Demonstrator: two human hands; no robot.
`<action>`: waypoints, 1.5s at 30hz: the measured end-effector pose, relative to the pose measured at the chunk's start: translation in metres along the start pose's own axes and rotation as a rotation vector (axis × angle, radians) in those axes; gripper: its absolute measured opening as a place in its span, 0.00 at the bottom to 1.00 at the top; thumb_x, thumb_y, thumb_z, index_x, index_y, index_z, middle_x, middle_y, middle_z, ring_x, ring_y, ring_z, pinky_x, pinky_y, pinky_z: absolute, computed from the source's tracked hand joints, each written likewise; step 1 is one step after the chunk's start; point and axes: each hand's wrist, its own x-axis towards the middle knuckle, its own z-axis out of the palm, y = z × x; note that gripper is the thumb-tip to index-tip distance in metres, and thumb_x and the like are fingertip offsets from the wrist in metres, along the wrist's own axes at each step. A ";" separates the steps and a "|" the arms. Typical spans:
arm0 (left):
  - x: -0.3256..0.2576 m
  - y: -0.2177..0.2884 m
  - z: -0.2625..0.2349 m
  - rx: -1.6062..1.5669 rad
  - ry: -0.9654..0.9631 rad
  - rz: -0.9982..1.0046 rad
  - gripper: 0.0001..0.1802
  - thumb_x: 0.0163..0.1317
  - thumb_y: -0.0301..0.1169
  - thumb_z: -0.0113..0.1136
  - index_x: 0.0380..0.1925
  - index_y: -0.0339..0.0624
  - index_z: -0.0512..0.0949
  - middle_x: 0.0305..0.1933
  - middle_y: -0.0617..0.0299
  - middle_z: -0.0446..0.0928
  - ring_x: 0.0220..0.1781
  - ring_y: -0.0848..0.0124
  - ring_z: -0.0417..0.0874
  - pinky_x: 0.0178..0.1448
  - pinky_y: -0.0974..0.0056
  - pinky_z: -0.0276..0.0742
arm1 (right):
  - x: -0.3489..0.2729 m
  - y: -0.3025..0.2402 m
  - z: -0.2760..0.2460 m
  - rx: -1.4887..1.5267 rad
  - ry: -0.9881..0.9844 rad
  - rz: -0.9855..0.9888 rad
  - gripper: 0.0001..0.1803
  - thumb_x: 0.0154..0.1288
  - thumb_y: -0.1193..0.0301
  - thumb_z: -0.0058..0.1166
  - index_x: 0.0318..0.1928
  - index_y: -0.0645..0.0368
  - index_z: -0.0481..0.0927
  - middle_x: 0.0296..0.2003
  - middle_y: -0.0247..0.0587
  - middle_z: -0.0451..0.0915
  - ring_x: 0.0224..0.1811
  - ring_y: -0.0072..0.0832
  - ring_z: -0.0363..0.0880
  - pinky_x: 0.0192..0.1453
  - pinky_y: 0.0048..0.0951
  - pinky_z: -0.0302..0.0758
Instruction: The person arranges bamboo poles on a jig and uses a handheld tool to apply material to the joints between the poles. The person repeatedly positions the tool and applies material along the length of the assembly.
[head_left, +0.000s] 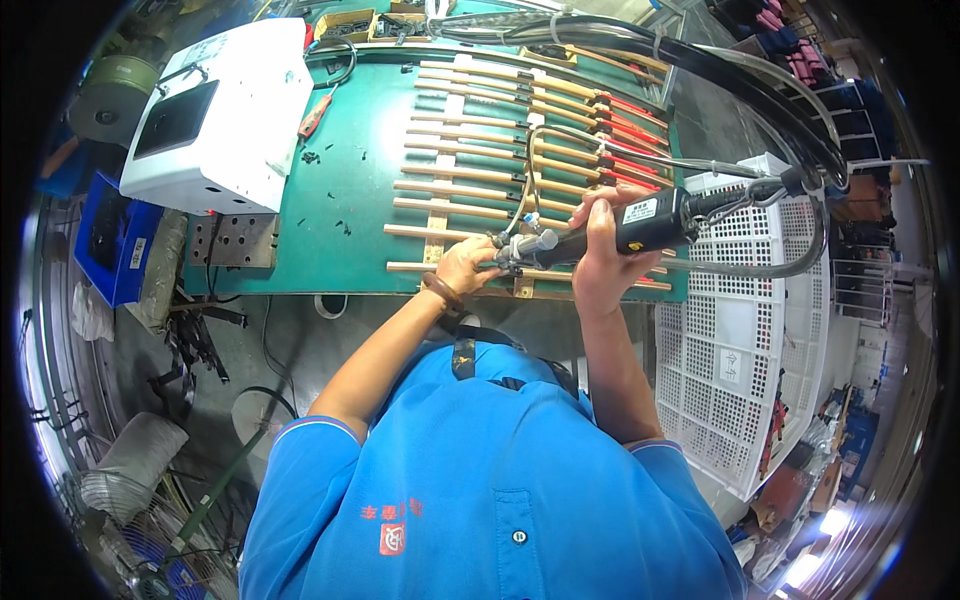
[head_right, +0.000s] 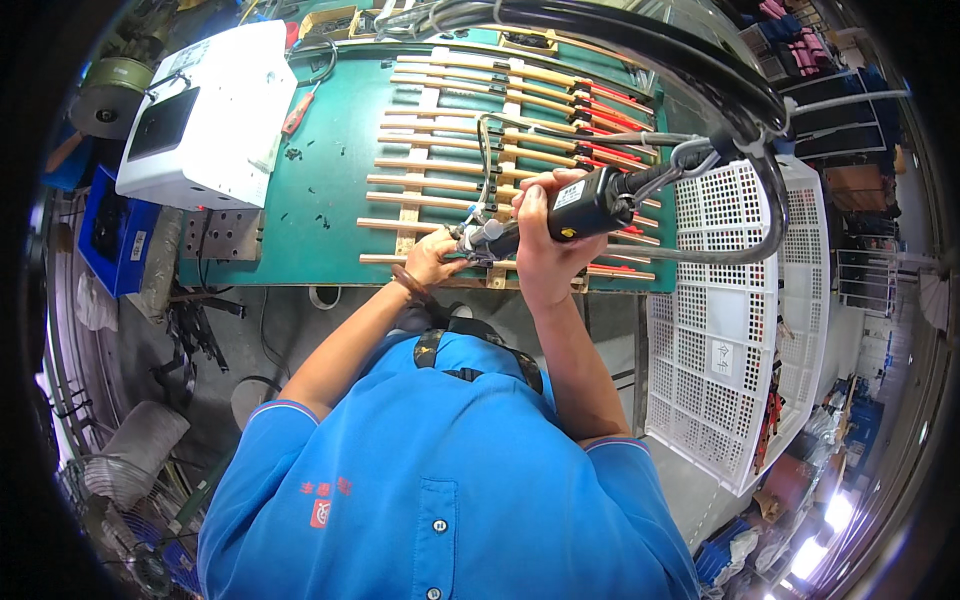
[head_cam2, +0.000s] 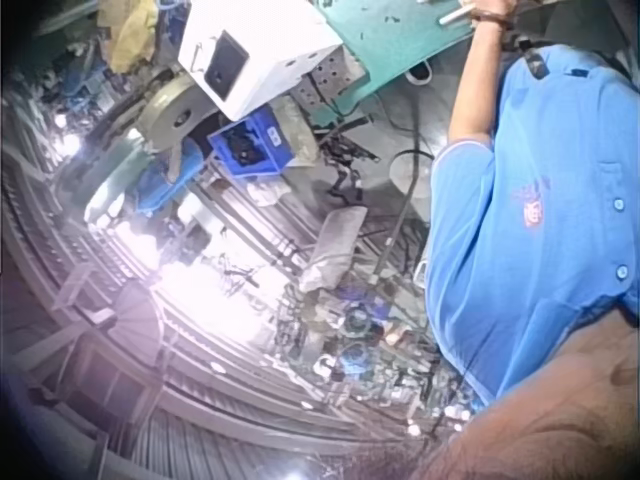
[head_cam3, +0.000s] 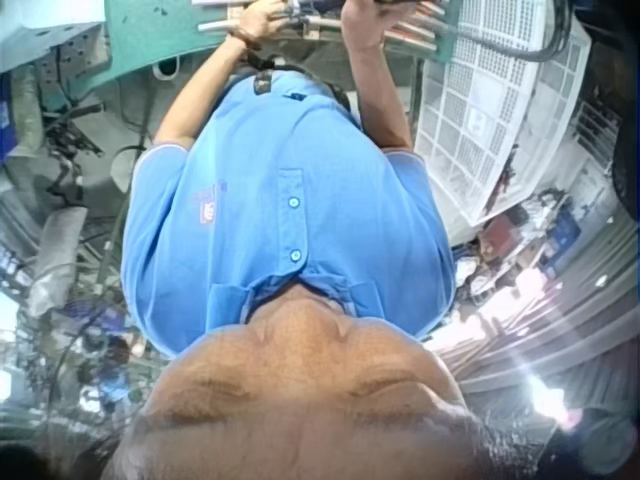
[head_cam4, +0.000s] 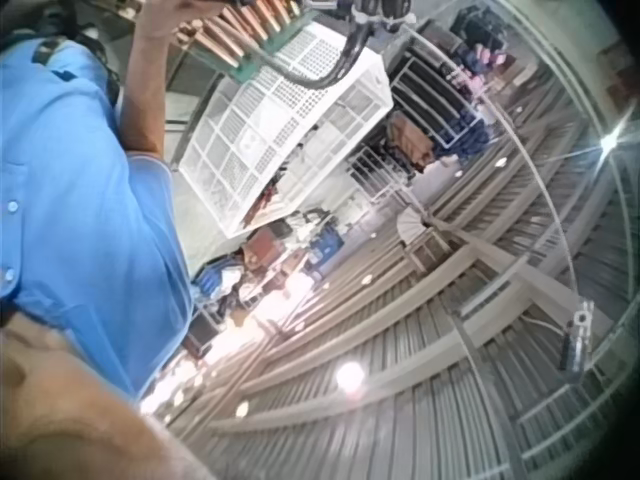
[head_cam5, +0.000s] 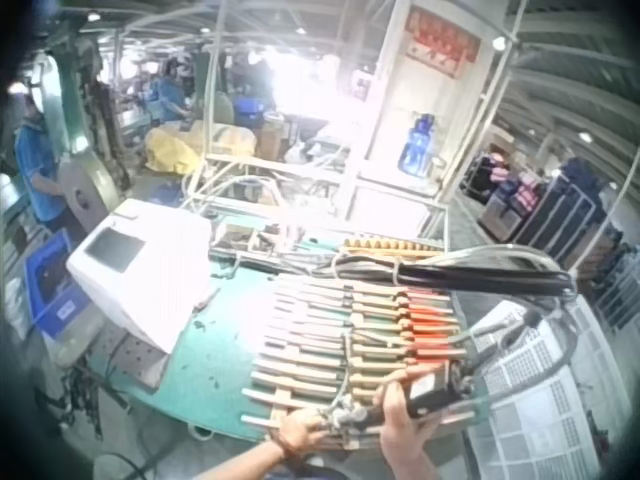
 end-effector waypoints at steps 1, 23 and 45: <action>-0.001 -0.001 0.000 -0.002 0.009 0.006 0.13 0.47 0.35 0.68 0.35 0.47 0.81 0.30 0.58 0.73 0.36 0.58 0.76 0.39 0.57 0.72 | 0.000 0.000 0.000 0.005 0.006 0.012 0.16 0.56 0.88 0.47 0.45 0.63 0.66 0.30 0.41 0.75 0.26 0.20 0.72 0.31 0.23 0.74; 0.001 0.016 -0.007 0.142 -0.036 0.131 0.09 0.44 0.32 0.65 0.27 0.44 0.79 0.30 0.58 0.74 0.36 0.59 0.76 0.41 0.59 0.74 | -0.004 -0.001 -0.012 -0.023 0.064 0.075 0.18 0.55 0.88 0.51 0.46 0.63 0.66 0.33 0.40 0.76 0.31 0.19 0.75 0.35 0.21 0.75; 0.014 0.033 -0.006 0.326 -0.114 0.107 0.10 0.39 0.30 0.67 0.25 0.43 0.81 0.30 0.57 0.76 0.35 0.58 0.76 0.40 0.56 0.74 | -0.005 0.006 -0.023 -0.028 0.079 0.090 0.18 0.52 0.89 0.52 0.43 0.63 0.68 0.33 0.36 0.74 0.32 0.19 0.74 0.37 0.21 0.74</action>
